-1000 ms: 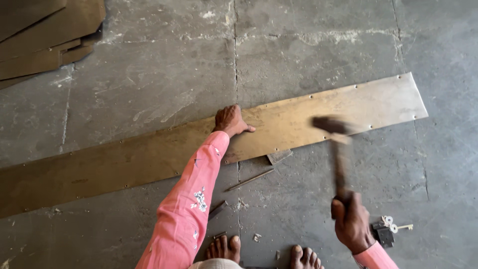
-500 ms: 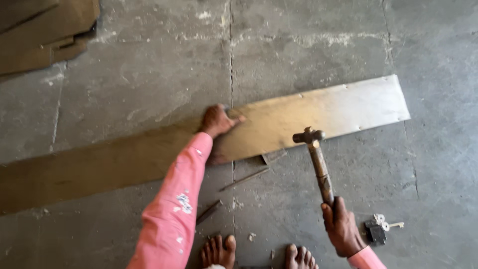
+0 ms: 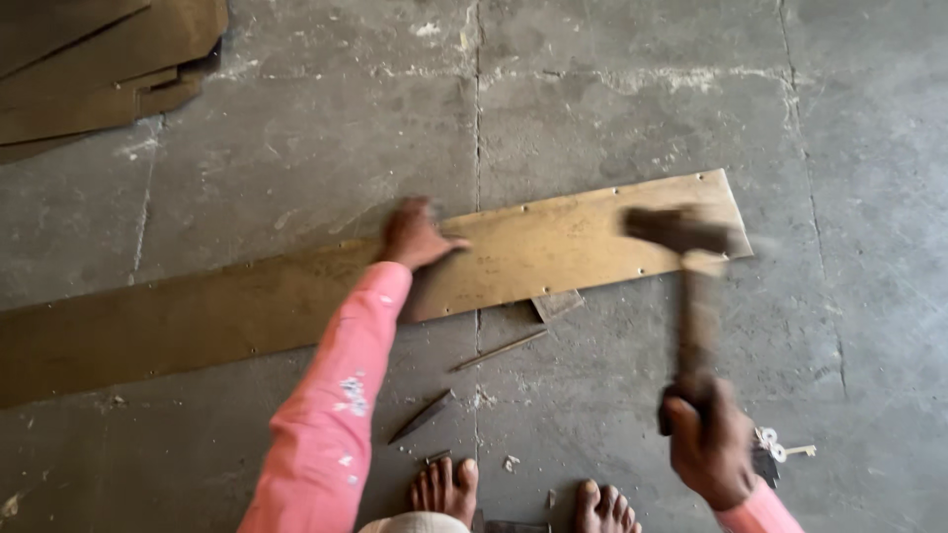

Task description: The person uses a hammer and a metal punch to create indentations along a long metal strip lying on the floor. They repeatedly position the punch and strike it with the hammer, moving along the strip to form a series of marks.

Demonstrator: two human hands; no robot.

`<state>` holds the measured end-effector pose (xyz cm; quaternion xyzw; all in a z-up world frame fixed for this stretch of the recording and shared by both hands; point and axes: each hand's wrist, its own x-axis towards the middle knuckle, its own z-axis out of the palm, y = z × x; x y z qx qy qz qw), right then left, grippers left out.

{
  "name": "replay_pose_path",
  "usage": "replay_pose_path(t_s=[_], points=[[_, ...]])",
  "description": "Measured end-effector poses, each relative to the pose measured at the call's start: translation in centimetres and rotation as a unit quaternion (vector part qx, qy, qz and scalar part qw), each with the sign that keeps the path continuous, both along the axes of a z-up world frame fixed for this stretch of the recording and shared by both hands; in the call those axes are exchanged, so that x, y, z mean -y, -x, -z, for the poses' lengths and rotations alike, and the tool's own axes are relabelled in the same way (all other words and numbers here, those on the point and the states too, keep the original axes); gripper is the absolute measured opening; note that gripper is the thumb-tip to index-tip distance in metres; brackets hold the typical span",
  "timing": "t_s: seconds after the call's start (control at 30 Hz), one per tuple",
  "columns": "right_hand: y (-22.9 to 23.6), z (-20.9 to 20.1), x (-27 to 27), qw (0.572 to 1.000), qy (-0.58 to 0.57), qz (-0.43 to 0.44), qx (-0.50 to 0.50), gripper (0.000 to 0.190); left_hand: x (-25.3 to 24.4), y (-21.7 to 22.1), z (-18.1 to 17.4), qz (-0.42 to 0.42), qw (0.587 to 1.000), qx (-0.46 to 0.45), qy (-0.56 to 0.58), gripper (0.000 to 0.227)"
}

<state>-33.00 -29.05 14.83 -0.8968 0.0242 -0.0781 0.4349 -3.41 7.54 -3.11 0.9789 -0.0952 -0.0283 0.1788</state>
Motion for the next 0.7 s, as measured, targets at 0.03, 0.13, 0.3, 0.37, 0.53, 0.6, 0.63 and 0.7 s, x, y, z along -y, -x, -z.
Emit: replay_pose_path(t_s=[0.03,0.13,0.3,0.37,0.53,0.6,0.63,0.7], points=[[-0.5,-0.4,0.1,0.993,-0.022,-0.037,0.108,0.017,1.9,-0.3,-0.9,0.007,0.992,-0.126,-0.021,0.085],[-1.6,1.2,0.0,0.942,-0.186,-0.065,0.272,0.02,5.0,-1.2,-3.0,0.038,0.984,-0.171,-0.025,0.091],[-2.0,6.9,-0.2,0.874,0.295,-0.078,-0.378,0.021,5.2,-0.9,-3.1,0.022,0.981,-0.191,-0.011,0.089],[-1.5,7.4,0.7,0.901,0.209,-0.054,-0.377,0.021,5.4,-1.0,-3.1,0.019,0.983,-0.18,-0.004,0.089],[-0.4,7.4,1.8,0.996,0.023,-0.05,0.067,0.012,5.4,-1.0,-2.2,0.023,0.991,-0.134,0.003,0.092],[0.2,8.2,1.5,0.972,-0.083,-0.096,0.198,0.012,5.5,-0.3,-1.7,0.017,0.987,-0.158,0.002,0.09],[0.2,8.7,1.3,0.994,0.012,-0.084,0.066,0.013,5.4,-0.3,-1.7,0.013,0.986,-0.167,0.002,0.09],[0.0,10.0,1.0,0.96,0.2,-0.049,-0.191,0.036,5.3,-0.9,-2.2,0.013,0.985,-0.171,-0.004,0.088]])
